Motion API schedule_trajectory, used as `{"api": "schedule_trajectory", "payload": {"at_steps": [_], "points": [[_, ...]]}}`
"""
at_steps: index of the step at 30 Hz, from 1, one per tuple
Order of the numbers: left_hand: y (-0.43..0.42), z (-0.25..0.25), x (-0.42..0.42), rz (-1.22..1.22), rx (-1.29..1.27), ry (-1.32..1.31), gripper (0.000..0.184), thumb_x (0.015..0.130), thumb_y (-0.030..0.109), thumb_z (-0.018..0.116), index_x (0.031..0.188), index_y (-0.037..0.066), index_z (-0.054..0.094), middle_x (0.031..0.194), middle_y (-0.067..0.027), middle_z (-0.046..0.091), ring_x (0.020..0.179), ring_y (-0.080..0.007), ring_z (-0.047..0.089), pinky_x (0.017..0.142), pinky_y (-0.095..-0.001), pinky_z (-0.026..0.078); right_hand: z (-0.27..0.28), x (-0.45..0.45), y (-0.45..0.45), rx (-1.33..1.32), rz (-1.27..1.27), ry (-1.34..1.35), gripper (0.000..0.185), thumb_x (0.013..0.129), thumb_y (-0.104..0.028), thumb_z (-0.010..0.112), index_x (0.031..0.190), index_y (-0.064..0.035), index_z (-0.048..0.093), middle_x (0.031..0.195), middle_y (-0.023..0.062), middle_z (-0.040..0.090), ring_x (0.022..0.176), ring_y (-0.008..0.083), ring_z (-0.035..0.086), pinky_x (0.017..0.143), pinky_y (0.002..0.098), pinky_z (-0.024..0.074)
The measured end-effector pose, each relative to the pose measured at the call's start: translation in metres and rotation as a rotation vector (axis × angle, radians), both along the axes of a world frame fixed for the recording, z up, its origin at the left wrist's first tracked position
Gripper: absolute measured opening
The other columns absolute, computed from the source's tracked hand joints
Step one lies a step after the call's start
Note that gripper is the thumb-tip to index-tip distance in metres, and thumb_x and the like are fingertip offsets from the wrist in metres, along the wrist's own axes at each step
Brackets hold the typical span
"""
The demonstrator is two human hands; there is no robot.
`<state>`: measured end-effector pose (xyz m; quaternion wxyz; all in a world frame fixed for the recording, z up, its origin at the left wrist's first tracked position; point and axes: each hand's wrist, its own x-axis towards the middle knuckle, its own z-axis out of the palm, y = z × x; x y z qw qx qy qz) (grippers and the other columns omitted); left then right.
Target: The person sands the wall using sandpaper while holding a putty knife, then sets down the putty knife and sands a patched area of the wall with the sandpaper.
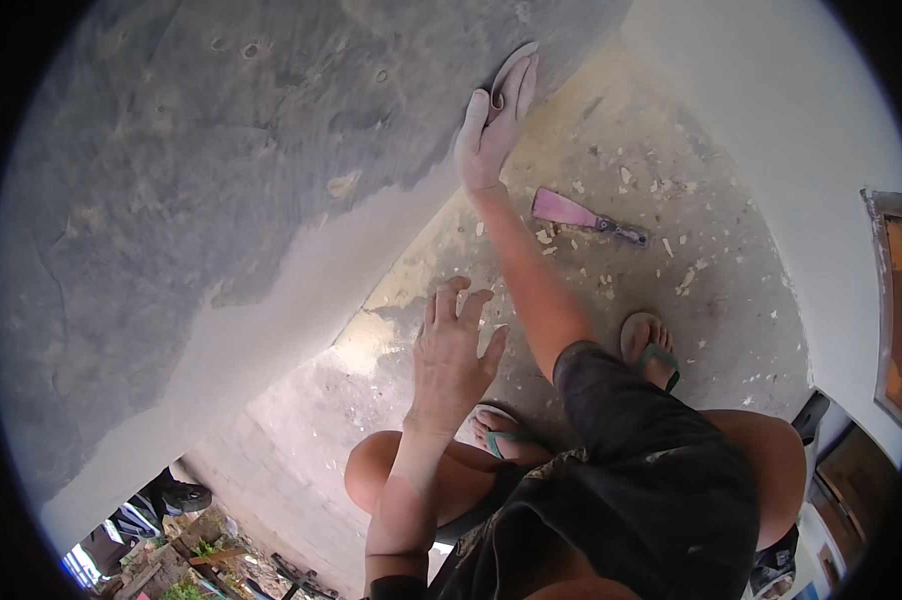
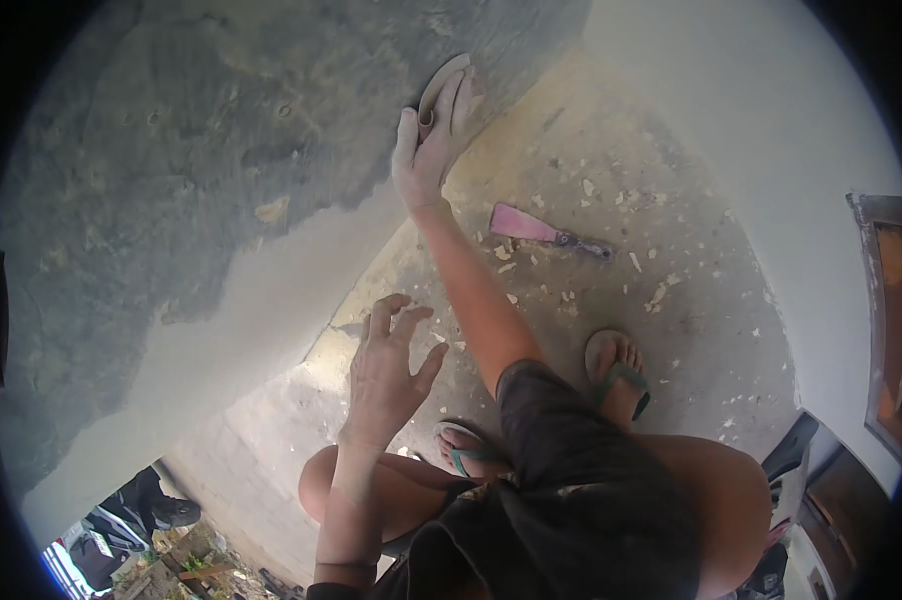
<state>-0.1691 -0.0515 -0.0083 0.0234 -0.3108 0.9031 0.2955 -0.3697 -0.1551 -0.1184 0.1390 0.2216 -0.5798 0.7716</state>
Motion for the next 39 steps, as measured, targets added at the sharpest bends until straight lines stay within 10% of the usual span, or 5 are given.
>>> {"api": "schedule_trajectory", "payload": {"at_steps": [17,27,30,35,39], "points": [[0.002,0.002,0.002,-0.02,0.011,0.008,0.039,0.08,0.016,0.071,0.116,0.007,0.058,0.121,-0.0136,0.05,0.11,-0.0348,0.054,0.086,-0.0436,0.049,-0.038,0.08,0.024,0.219,0.156,-0.012,0.042,0.098,-0.006,0.041,0.136,0.0109,0.04,0.15,0.027,0.028,0.139,0.0347,0.032,0.108,0.033,0.0356],[-0.011,-0.001,0.014,0.013,-0.015,0.034,0.037,0.082,0.017,0.07,0.115,0.005,0.059,0.118,-0.0125,0.053,0.107,-0.0338,0.056,0.083,-0.0434,0.05,-0.006,0.052,-0.001,0.115,-0.027,0.003,0.048,0.101,-0.018,0.035,0.135,0.016,0.036,0.15,0.0288,0.025,0.14,0.0373,0.027,0.114,0.0404,0.0253],[-0.004,-0.007,0.022,0.02,0.011,-0.006,0.037,0.082,0.018,0.07,0.115,0.006,0.059,0.118,-0.0123,0.054,0.105,-0.0333,0.057,0.083,-0.0431,0.05,0.033,0.008,0.022,0.221,0.271,-0.515,0.048,0.101,-0.015,0.034,0.135,0.0184,0.034,0.149,0.0296,0.027,0.141,0.0402,0.024,0.115,0.0429,0.0207],[-0.009,-0.007,0.001,0.004,0.022,0.021,0.036,0.082,0.018,0.07,0.115,0.007,0.059,0.118,-0.0121,0.054,0.105,-0.0326,0.057,0.083,-0.0434,0.05,-0.033,0.055,0.008,0.168,0.052,0.027,0.048,0.101,-0.015,0.035,0.135,0.0186,0.034,0.149,0.0302,0.028,0.14,0.0401,0.026,0.114,0.0411,0.0251],[0.0,-0.005,0.007,0.015,0.027,-0.019,0.036,0.083,0.018,0.069,0.115,0.006,0.058,0.117,-0.013,0.055,0.106,-0.0338,0.056,0.085,-0.0436,0.049,0.02,0.019,0.024,0.241,0.266,-0.27,0.048,0.101,-0.015,0.036,0.135,0.0188,0.034,0.148,0.0311,0.028,0.141,0.0412,0.024,0.115,0.0423,0.0215]]}}
